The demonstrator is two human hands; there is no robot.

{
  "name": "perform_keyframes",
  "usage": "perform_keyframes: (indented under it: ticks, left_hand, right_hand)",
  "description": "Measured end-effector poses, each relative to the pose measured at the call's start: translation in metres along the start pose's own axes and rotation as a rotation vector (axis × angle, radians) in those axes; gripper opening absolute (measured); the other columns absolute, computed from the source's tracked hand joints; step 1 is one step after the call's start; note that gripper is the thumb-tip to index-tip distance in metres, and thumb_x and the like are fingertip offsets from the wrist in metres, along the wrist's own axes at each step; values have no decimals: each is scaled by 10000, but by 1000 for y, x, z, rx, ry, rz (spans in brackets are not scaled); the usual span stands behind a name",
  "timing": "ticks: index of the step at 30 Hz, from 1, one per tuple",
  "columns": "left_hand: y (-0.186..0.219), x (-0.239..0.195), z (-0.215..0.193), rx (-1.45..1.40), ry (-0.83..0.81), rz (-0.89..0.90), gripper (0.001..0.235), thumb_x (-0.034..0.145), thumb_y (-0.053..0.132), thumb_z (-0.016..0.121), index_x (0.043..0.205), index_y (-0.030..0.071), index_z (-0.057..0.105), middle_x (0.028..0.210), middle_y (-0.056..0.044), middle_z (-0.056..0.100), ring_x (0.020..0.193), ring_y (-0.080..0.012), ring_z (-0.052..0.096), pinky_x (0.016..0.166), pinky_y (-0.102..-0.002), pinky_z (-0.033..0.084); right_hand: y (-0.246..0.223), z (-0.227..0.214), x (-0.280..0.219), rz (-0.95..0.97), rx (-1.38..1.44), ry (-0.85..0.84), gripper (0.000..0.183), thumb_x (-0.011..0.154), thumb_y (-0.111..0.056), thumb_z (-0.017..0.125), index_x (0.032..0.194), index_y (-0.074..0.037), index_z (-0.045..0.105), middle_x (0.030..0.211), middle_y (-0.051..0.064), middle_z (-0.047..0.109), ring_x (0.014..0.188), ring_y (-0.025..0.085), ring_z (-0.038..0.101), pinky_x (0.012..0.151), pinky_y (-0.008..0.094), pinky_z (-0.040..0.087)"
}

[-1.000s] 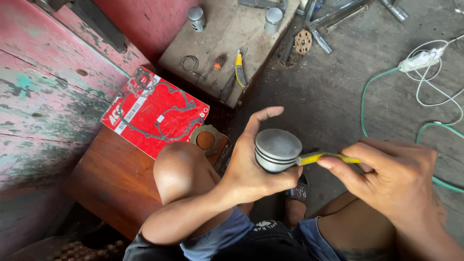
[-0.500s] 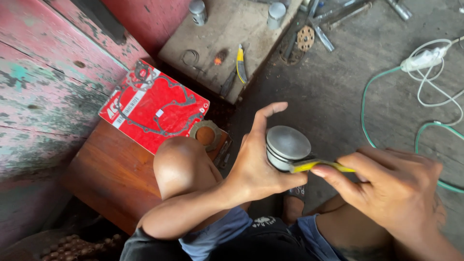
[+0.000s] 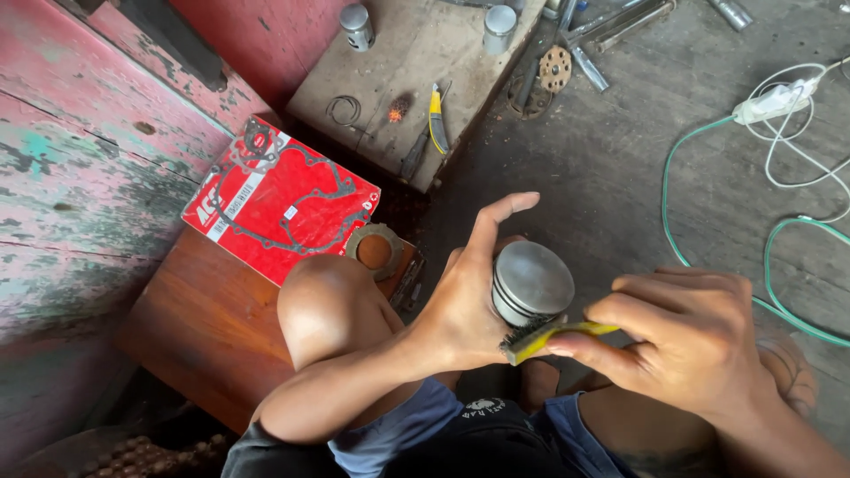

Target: Cleaning a motorcycle piston using a small brush to remove carbon deposits or dirt.

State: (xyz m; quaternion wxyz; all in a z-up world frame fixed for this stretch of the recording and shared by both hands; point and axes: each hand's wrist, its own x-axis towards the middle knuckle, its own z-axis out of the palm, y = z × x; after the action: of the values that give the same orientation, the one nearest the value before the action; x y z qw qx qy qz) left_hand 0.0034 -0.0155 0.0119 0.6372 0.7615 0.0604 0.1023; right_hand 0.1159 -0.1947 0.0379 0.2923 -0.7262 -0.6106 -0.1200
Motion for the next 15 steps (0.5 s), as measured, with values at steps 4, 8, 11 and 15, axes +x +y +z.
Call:
perform_keyframes:
  ticks: [4,8,11,15]
  left_hand:
    - [3,-2,0,10,-15,-19,1031,659,315,836,1517,160,285,905,25,710,775,-170,712,822,-298,532]
    - [0,-3,1,38,-10,6,1044,687,324,832,1535,146,251,985,19,726,837,-184,750,843,-314,520]
    - [-3,-3,1,65,-4,31,1055,699,298,842,1540,166,220,1039,0,719,889,-193,743,877,-323,533]
    - [-3,-4,0,54,-53,51,1081,705,283,855,1553,153,199,1099,-39,719,945,-232,754,904,-329,545]
  right_hand:
    - [3,1,-2,-28,16,-18,470,816,-517,767,630,-155,533,578,-31,494,428,181,398,452,305,333]
    - [6,0,-4,-21,40,-57,458,824,-517,753,632,-162,535,552,-29,454,417,186,394,441,316,322]
    - [9,-1,-6,-24,27,-45,490,821,-545,733,613,-156,520,556,-20,432,421,187,355,433,302,301]
    - [12,-5,-8,-22,44,-72,466,803,-515,773,615,-150,552,549,-25,465,415,176,357,426,296,304]
